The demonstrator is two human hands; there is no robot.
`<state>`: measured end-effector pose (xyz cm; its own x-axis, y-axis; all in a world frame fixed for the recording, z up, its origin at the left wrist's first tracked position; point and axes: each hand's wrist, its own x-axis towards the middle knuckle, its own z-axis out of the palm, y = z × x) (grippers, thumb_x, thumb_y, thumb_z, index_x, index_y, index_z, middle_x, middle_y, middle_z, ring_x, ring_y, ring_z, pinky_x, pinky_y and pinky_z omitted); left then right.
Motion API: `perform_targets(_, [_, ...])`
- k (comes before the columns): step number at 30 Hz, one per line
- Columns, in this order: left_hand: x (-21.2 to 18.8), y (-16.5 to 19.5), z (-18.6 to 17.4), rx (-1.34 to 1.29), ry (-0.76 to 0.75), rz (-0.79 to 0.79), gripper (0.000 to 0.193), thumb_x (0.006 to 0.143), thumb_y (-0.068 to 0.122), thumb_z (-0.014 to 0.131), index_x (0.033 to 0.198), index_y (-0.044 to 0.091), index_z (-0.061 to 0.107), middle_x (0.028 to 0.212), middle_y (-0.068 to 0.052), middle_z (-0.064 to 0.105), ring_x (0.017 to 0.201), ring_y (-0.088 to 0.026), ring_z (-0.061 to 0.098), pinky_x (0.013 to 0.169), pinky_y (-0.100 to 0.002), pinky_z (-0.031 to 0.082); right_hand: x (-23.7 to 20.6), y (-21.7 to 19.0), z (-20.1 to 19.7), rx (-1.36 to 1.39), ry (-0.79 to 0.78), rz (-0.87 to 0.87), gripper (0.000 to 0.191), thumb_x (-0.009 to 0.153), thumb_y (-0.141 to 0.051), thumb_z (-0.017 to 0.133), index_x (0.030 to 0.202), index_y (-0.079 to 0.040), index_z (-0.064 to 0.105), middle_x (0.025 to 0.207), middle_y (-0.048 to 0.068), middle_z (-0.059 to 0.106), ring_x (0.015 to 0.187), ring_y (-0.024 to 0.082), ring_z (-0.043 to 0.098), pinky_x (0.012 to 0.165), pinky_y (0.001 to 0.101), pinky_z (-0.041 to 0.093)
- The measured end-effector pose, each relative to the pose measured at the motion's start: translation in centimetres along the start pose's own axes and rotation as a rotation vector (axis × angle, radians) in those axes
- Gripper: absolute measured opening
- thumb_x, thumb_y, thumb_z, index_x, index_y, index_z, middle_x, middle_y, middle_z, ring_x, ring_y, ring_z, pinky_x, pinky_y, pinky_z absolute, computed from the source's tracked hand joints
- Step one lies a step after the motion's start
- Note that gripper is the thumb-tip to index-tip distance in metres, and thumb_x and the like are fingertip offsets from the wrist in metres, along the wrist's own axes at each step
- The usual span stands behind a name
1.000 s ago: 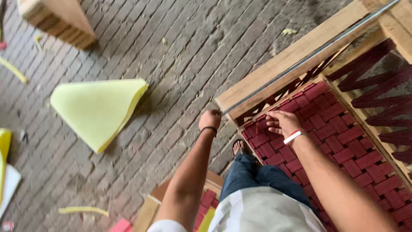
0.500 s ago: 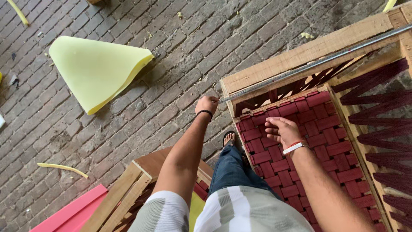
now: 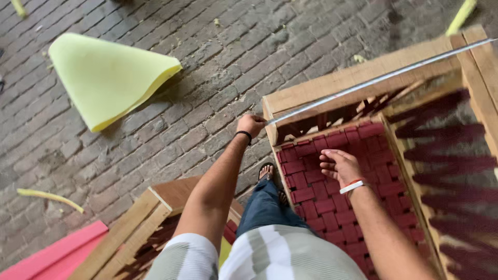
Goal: The person carries a hand saw to a workbench, measures a large yellow foam sheet with a tape measure, aligns a wooden straightedge across the foam, and saws the foam along the straightedge. They then measure the cut foam piece and use the tape measure to measure a wooden slatted frame on the floor.
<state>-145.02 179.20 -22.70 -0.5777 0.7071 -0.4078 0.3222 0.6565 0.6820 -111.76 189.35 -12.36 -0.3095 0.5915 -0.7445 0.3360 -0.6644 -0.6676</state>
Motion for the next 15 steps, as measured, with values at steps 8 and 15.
perform_targets(8, [-0.6,-3.9,-6.4,-0.125,0.227,-0.064,0.030,0.080,0.035,0.073,0.101,0.016,0.081,0.098,-0.012,0.078,0.093,-0.028,0.075,0.086,-0.039,0.059,6.1,-4.5,11.4,-0.027,-0.215,-0.030,0.017,0.097,-0.023,0.062,0.105,-0.011,0.071,0.092,0.002,0.073,0.075,0.014,0.068,0.065,0.0345,0.058])
perform_targets(15, [-4.4,-22.2,-17.9,-0.384,0.471,-0.229,0.029,0.077,0.031,0.074,0.097,0.012,0.082,0.088,-0.012,0.080,0.080,-0.023,0.076,0.074,-0.037,0.060,11.5,-9.3,31.4,-0.305,-0.422,-0.013,0.016,0.094,-0.024,0.066,0.103,-0.012,0.072,0.092,0.001,0.074,0.076,0.014,0.069,0.068,0.0341,0.058])
